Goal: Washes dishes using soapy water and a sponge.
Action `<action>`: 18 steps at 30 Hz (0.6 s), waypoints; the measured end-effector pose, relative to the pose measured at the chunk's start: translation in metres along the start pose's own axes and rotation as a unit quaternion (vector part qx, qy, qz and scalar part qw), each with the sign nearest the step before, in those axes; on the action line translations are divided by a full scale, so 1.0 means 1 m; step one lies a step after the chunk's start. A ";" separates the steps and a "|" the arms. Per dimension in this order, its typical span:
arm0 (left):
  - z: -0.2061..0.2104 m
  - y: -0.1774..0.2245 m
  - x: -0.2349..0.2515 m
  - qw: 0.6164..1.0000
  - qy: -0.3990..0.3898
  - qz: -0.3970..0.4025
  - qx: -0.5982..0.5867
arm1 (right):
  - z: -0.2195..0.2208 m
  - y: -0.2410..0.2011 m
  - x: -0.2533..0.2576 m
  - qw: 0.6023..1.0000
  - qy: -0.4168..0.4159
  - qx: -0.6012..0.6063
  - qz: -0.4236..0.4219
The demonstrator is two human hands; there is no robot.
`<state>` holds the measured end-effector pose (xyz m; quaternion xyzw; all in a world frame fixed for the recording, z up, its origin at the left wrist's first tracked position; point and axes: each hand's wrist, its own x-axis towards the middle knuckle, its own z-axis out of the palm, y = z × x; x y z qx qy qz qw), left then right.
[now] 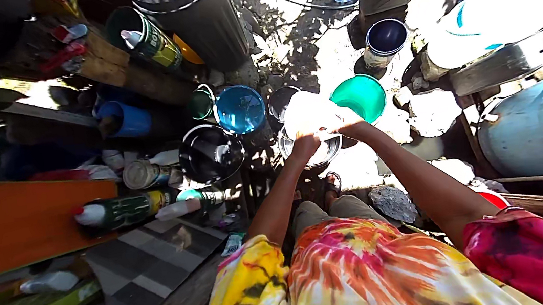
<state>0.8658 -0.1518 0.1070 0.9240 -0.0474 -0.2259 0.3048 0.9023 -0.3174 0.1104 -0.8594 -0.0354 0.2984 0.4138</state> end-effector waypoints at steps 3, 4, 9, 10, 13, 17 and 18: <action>-0.020 0.005 -0.001 0.999 -0.011 -0.012 -0.034 | 0.037 -0.011 -0.015 0.977 0.206 0.023 -0.041; -0.023 0.004 -0.004 0.998 -0.017 -0.014 -0.053 | 0.054 -0.009 -0.016 0.952 0.292 0.002 -0.093; 0.004 -0.038 -0.005 0.945 0.043 -0.061 -0.318 | 0.088 -0.009 -0.014 0.872 0.422 -0.045 -0.244; 0.003 -0.040 -0.004 0.916 0.038 -0.097 -0.388 | 0.098 -0.011 -0.016 0.890 0.394 -0.035 -0.227; -0.006 -0.044 -0.002 0.852 0.000 -0.136 -0.506 | 0.114 -0.006 -0.012 0.947 0.274 -0.007 -0.170; -0.017 -0.046 -0.021 0.860 -0.008 -0.103 -0.500 | 0.118 -0.029 -0.017 0.978 0.202 0.012 -0.057; -0.018 -0.049 -0.027 0.882 0.005 -0.092 -0.463 | 0.125 -0.035 -0.023 0.977 0.204 0.018 -0.064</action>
